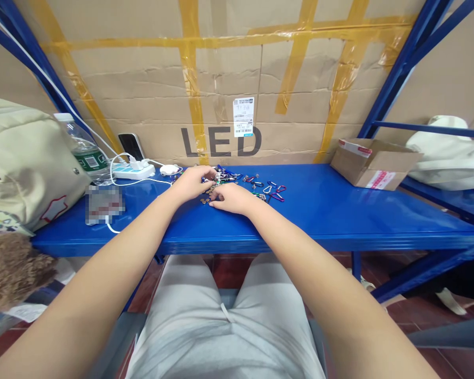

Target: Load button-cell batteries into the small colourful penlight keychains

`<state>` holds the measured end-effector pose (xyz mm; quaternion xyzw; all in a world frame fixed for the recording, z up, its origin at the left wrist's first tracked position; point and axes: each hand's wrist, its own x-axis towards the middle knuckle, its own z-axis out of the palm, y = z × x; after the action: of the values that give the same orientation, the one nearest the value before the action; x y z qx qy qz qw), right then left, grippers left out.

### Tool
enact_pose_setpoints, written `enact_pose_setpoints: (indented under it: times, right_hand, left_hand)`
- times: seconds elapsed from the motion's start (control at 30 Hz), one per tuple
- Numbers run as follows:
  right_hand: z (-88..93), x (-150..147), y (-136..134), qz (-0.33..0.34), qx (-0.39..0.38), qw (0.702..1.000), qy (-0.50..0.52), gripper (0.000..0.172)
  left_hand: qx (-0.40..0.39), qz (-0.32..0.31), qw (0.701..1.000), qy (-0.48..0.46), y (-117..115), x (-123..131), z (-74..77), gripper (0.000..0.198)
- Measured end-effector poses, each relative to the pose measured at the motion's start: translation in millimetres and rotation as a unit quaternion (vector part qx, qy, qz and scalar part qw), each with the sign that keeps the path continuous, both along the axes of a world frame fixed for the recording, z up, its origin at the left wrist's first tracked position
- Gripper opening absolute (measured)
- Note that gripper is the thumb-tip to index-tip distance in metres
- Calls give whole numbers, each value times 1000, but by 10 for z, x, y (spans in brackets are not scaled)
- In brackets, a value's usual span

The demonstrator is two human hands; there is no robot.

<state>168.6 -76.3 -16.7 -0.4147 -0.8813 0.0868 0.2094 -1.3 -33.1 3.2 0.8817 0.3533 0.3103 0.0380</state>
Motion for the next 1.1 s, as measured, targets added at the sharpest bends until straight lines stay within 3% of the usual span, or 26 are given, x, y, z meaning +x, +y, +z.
enact_pose_setpoints:
  times: [0.23, 0.53, 0.73, 1.1]
  right_hand:
    - [-2, -3, 5, -5, 0, 999, 42, 10]
    - [57, 233, 97, -110, 62, 964, 235, 18]
    - [24, 227, 139, -79, 102, 967, 220, 19]
    - [-9, 254, 142, -65, 68, 973, 209, 23]
  left_hand:
    - [12, -7, 1000, 5, 26, -15, -17, 20]
    - [3, -21, 999, 38, 24, -13, -44, 15]
    - [-2, -41, 999, 33, 9, -3, -43, 15]
    - [-8, -21, 999, 28, -27, -4, -8, 15]
